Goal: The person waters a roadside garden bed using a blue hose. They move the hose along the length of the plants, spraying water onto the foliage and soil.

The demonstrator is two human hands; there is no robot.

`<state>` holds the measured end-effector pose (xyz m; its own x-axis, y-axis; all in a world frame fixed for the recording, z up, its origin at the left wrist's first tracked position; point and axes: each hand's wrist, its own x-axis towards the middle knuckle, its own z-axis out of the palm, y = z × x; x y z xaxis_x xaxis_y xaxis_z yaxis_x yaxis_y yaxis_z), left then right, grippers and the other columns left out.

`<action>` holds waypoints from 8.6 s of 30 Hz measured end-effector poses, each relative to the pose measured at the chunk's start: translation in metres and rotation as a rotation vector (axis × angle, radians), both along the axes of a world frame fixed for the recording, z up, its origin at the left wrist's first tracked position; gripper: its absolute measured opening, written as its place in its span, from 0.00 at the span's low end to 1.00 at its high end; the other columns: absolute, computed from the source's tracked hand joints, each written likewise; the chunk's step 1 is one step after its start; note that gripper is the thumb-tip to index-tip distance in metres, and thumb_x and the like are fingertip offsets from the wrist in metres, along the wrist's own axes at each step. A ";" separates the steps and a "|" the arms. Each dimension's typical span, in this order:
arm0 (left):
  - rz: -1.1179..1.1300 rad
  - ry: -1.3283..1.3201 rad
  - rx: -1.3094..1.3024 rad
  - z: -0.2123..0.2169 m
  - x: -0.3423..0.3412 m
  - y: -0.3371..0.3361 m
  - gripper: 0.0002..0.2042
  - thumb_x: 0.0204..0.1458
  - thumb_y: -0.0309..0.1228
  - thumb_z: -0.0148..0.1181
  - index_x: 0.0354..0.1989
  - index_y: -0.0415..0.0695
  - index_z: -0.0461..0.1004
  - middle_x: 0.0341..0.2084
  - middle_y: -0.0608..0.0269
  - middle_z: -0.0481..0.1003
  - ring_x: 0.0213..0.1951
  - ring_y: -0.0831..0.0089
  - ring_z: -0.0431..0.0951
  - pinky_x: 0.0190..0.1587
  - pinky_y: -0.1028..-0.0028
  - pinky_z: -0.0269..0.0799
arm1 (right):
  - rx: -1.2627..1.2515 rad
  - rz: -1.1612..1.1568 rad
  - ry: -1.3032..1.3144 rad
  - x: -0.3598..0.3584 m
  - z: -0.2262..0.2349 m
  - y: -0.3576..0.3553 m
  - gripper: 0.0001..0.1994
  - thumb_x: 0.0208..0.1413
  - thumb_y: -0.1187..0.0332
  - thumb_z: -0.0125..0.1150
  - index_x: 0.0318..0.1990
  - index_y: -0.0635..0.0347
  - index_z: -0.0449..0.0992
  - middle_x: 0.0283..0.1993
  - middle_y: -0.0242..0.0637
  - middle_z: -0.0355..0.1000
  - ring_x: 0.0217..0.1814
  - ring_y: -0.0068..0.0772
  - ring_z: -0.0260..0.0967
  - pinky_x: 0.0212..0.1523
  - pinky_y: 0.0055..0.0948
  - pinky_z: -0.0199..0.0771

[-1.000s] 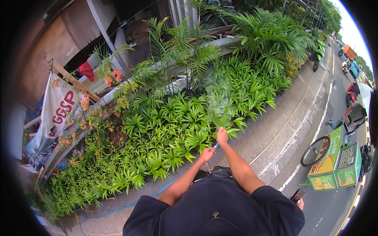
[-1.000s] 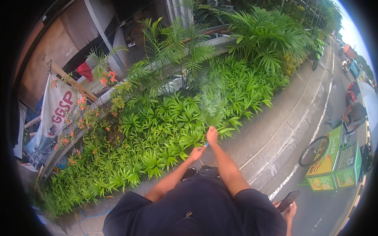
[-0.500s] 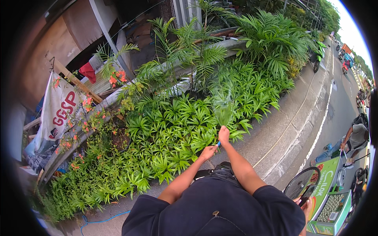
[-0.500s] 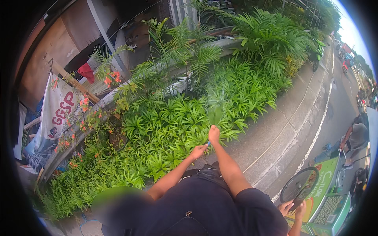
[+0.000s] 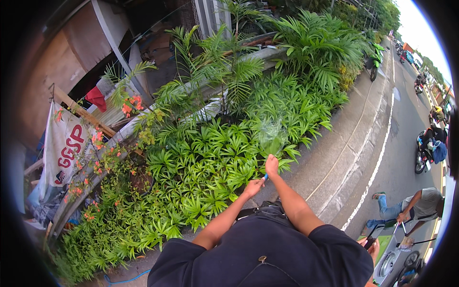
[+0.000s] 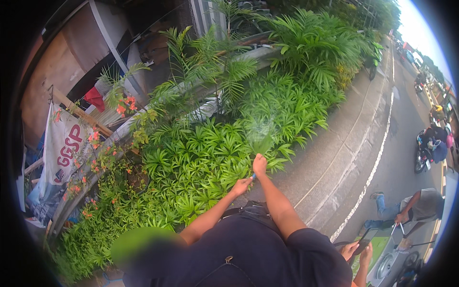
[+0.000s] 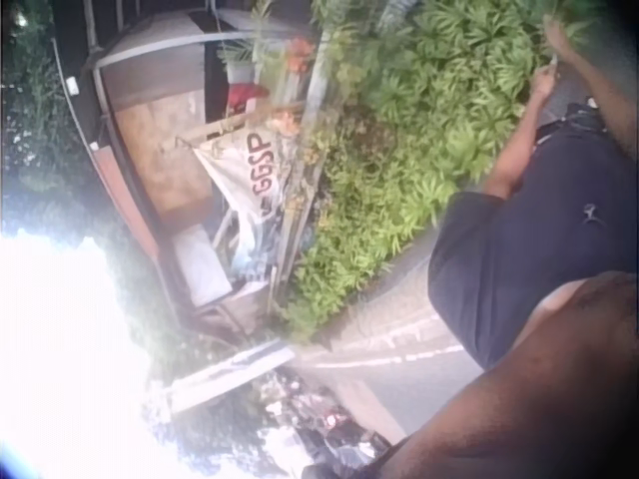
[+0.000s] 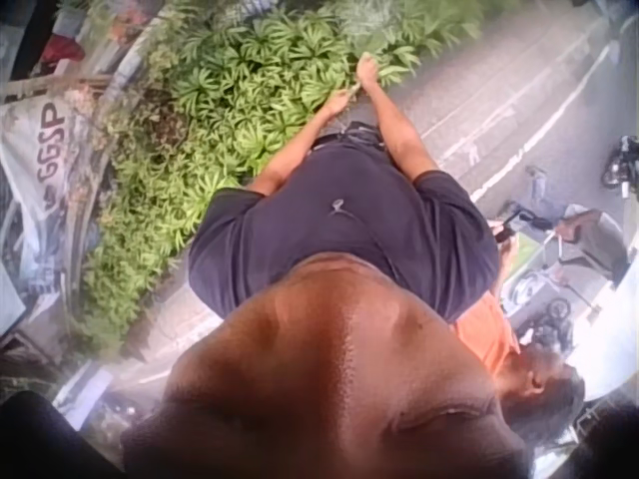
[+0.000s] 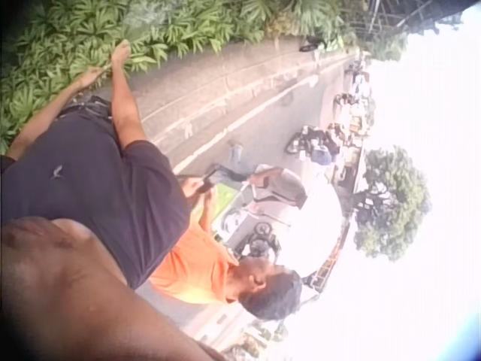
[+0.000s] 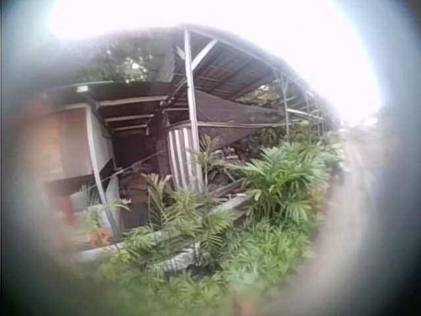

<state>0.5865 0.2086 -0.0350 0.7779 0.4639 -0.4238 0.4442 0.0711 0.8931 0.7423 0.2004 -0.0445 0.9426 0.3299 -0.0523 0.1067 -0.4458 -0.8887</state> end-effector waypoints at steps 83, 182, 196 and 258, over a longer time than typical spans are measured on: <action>0.164 0.048 -0.082 0.004 -0.016 0.001 0.23 0.54 0.52 0.48 0.28 0.43 0.78 0.09 0.71 0.61 0.14 0.82 0.58 0.19 0.77 0.53 | 0.129 0.199 0.686 -0.003 -0.043 0.015 0.21 0.57 0.56 0.37 0.15 0.57 0.59 0.09 0.33 0.54 0.07 0.29 0.50 0.09 0.31 0.55; 0.790 -0.018 0.094 -0.017 -0.032 -0.365 0.25 0.54 0.55 0.45 0.24 0.46 0.78 0.12 0.64 0.68 0.20 0.74 0.68 0.26 0.72 0.63 | -0.110 0.984 0.465 -0.065 -0.013 -0.242 0.24 0.58 0.56 0.36 0.13 0.61 0.60 0.10 0.36 0.58 0.07 0.31 0.56 0.09 0.31 0.60; 0.703 -0.024 0.151 -0.003 0.051 -0.373 0.27 0.52 0.56 0.47 0.26 0.42 0.77 0.10 0.66 0.64 0.16 0.76 0.65 0.21 0.73 0.60 | -0.085 0.793 0.339 0.032 -0.002 -0.268 0.25 0.56 0.55 0.36 0.17 0.68 0.66 0.13 0.41 0.64 0.12 0.37 0.64 0.13 0.36 0.67; 1.009 -0.094 0.475 0.073 0.293 -0.328 0.18 0.55 0.41 0.47 0.23 0.36 0.68 0.14 0.48 0.69 0.20 0.54 0.70 0.27 0.60 0.63 | 0.402 0.896 0.935 0.267 0.091 -0.203 0.16 0.60 0.51 0.43 0.29 0.53 0.58 0.19 0.30 0.57 0.19 0.24 0.55 0.20 0.28 0.61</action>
